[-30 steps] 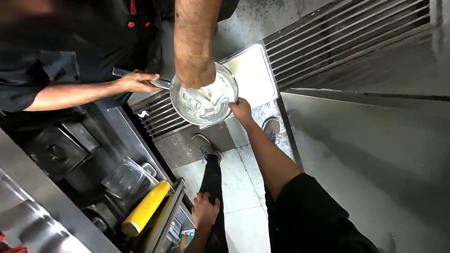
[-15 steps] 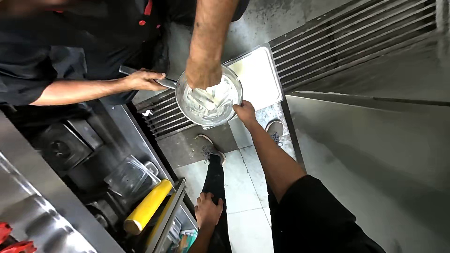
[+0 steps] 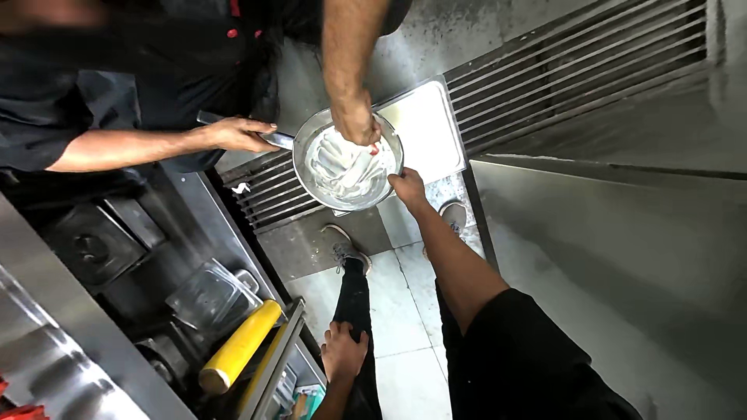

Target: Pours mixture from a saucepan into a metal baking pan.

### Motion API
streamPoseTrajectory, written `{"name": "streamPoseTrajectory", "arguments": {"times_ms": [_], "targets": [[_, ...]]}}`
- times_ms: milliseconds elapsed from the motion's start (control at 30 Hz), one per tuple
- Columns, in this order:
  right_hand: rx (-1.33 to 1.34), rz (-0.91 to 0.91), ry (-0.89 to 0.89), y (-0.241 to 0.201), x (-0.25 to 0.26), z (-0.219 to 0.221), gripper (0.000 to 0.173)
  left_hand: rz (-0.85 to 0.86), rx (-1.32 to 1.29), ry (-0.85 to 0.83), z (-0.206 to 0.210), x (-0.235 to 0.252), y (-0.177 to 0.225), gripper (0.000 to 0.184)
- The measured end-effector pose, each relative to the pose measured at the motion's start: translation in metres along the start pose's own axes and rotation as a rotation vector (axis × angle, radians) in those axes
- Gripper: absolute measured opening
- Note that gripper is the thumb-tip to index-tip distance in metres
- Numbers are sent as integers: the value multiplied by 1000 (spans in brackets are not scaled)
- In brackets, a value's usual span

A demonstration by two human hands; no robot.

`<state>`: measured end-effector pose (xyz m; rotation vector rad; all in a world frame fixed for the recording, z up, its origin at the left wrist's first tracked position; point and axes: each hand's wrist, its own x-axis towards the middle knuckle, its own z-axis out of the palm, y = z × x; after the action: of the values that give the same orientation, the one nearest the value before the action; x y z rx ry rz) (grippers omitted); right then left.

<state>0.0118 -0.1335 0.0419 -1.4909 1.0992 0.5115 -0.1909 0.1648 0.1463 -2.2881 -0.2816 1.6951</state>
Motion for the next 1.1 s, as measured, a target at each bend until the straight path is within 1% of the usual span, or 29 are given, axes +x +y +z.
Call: {"name": "streamPoseTrajectory", "arguments": {"times_ms": [333,433,600,700,867,1100], "targets": [[50,-6,-4,6,-7,6,21,-1,-5,8,3,0,0,54],[34,-40,3,8,-2,7,21,-3,-7,-1,1,0,0,54],[-27,-75,7,-9,10,-6,22,-5,6,7,2,2,-1,54],[-24,-76,9,-13,11,-13,21,-5,13,-7,-1,0,1,54],[-32,-51,-5,-18,7,-11,22,-9,5,13,-1,2,0,54],[-32,-36,-5,-9,6,-9,21,-3,-3,10,-2,3,-4,53]]}}
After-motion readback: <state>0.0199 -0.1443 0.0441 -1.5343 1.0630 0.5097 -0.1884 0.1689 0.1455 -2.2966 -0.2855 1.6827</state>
